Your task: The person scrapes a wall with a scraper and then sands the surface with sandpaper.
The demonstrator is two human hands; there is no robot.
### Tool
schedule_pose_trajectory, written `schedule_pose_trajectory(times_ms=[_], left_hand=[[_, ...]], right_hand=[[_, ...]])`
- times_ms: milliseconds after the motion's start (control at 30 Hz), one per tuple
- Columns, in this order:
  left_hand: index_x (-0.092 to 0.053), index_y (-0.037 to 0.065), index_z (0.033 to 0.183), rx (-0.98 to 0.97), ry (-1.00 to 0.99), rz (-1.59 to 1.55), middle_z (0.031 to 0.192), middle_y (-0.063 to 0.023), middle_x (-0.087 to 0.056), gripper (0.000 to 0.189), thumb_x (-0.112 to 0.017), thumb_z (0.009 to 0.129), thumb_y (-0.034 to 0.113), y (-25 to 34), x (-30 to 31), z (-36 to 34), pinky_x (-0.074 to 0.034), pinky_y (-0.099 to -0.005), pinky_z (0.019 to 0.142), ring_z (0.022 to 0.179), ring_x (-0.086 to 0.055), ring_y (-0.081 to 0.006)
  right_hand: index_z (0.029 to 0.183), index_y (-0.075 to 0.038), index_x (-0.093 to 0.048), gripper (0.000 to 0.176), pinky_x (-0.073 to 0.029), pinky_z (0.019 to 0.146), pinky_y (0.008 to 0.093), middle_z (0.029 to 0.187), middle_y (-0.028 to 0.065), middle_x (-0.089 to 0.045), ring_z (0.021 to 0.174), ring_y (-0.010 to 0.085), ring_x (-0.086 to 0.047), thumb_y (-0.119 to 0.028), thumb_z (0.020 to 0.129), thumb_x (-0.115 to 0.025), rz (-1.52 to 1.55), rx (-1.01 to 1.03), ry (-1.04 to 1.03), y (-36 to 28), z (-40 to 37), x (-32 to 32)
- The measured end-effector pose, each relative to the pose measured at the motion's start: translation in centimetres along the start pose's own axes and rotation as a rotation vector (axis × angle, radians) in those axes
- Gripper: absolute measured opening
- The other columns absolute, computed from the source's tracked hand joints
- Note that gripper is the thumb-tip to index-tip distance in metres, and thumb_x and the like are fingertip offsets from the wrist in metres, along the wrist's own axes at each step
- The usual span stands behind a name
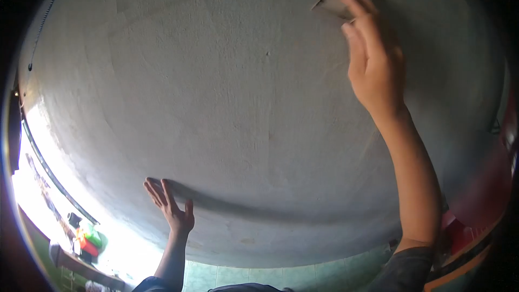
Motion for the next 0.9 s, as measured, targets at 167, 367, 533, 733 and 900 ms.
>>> schedule_pose_trajectory(times_ms=[167,367,533,733,900], left_hand=[[-0.018,0.020,0.162,0.113,-0.104,-0.033,0.167,-0.0254,-0.003,0.101,-0.078,0.082,0.029,-0.6,0.4,0.2,-0.014,-0.0677,0.117,0.153,-0.002,-0.0482],[-0.024,0.016,0.160,0.304,-0.269,-0.044,0.167,-0.0251,-0.006,0.098,-0.081,0.081,0.027,-3.7,-0.1,-0.4,-0.019,-0.0610,0.118,0.153,-0.008,-0.0477],[-0.025,0.016,0.160,0.401,-0.331,-0.089,0.166,-0.0247,-0.008,0.096,-0.079,0.083,0.029,-4.6,-0.6,-0.4,-0.019,-0.0605,0.118,0.153,-0.009,-0.0470],[-0.026,0.016,0.160,0.459,-0.355,-0.066,0.166,-0.0244,-0.009,0.093,-0.078,0.084,0.030,-4.7,-0.3,-0.1,-0.020,-0.0597,0.118,0.153,-0.011,-0.0466],[-0.027,0.017,0.160,0.490,-0.335,-0.147,0.166,-0.0244,-0.008,0.092,-0.078,0.085,0.031,-4.9,-0.9,-0.4,-0.020,-0.0597,0.118,0.153,-0.010,-0.0468]], right_hand=[[0.104,-0.014,-0.067,0.010,-0.048,0.107,0.0499,0.134,0.0042,-0.065,0.131,0.0221,-0.057,-0.017,0.096,-0.062,0.263,0.731,-0.483,-13.1,-7.5,-7.4],[0.104,-0.010,-0.067,0.012,-0.046,0.107,0.0498,0.132,0.0070,-0.066,0.129,0.0257,-0.059,-0.012,0.092,-0.064,0.039,0.535,-0.115,-11.9,7.4,-13.4],[0.107,-0.008,-0.068,0.015,-0.046,0.108,0.0458,0.127,0.0102,-0.067,0.121,0.0255,-0.063,-0.010,0.093,-0.061,0.148,0.717,-0.156,-15.9,6.2,-16.6],[0.116,-0.009,-0.067,0.022,-0.051,0.102,0.0407,0.122,0.0079,-0.070,0.114,0.0232,-0.066,-0.013,0.095,-0.062,0.237,0.804,-0.280,-15.7,5.2,-17.0],[0.127,-0.012,-0.064,0.032,-0.052,0.102,0.0408,0.129,0.0097,-0.067,0.121,0.0269,-0.062,-0.010,0.095,-0.062,0.178,0.364,-0.012,-8.9,15.7,-18.3]])
Point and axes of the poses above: each hand's wrist, its own z-axis towards the middle knuckle, its own x-axis out of the back of the hand, y = z × x, the point moved 7 cm from there along z, towards the middle knuckle
